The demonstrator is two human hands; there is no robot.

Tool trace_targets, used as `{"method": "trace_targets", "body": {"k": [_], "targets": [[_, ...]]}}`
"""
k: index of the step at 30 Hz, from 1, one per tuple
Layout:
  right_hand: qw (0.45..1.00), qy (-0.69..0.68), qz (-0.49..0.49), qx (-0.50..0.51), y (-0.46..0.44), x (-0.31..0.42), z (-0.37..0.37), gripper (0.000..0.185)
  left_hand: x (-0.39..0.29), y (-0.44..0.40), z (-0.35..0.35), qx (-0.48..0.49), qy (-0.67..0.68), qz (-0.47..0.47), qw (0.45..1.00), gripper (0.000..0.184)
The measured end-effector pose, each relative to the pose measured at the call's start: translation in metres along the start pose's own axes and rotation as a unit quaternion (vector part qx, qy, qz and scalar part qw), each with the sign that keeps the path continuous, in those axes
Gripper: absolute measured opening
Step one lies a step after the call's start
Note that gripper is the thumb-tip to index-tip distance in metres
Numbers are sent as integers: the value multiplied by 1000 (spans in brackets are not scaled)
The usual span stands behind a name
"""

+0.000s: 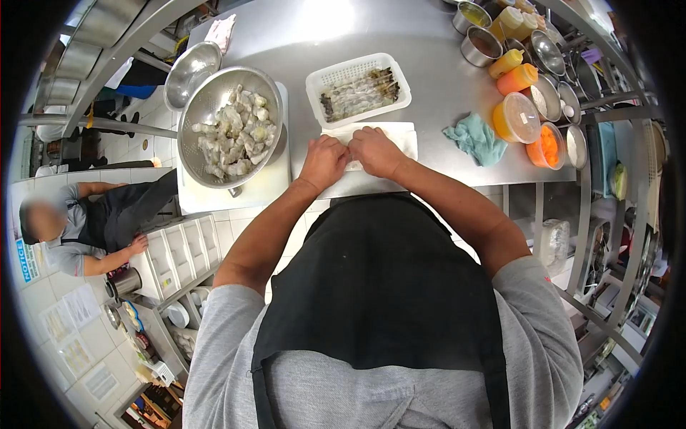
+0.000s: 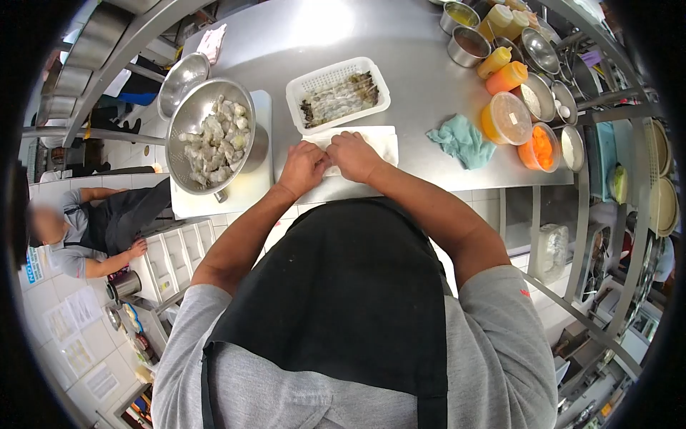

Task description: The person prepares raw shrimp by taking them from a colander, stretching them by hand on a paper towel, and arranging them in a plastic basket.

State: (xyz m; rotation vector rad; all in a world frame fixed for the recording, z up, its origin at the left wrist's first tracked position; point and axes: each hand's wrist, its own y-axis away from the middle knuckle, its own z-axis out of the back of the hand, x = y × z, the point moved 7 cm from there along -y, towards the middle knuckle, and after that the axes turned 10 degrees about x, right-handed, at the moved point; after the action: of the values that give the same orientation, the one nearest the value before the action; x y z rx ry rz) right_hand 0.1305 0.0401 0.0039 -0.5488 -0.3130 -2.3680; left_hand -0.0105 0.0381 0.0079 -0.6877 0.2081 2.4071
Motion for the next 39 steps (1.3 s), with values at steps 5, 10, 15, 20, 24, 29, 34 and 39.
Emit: {"method": "trace_targets", "body": {"k": [5, 10, 15, 20, 24, 29, 34, 39], "targets": [[999, -5, -31, -23, 8, 3, 1, 9, 7, 9, 6, -38, 81, 7, 996, 6], [997, -54, -10, -62, 12, 13, 4, 10, 2, 16, 6, -50, 61, -3, 997, 6], [998, -25, -14, -51, 8, 12, -3, 9, -2, 14, 4, -50, 25, -4, 998, 5], [998, -31, -20, -53, 5, 12, -1, 9, -1, 9, 4, -20, 2, -9, 1000, 4], [998, -14, -36, -44, 1, 11, -2, 9, -1, 2, 4, 29, -28, 26, 999, 2], [996, 30, -70, -49, 1, 15, -6, 9, -7, -8, 4, 80, -84, 72, 991, 4], [997, -28, -55, -36, 12, 8, 8, 18, -6, -13, 6, 107, -116, 77, 984, 9], [993, -76, -66, -56, 40, -22, 20, 28, -17, -1, 11, 11, -24, 73, 997, 21]]}}
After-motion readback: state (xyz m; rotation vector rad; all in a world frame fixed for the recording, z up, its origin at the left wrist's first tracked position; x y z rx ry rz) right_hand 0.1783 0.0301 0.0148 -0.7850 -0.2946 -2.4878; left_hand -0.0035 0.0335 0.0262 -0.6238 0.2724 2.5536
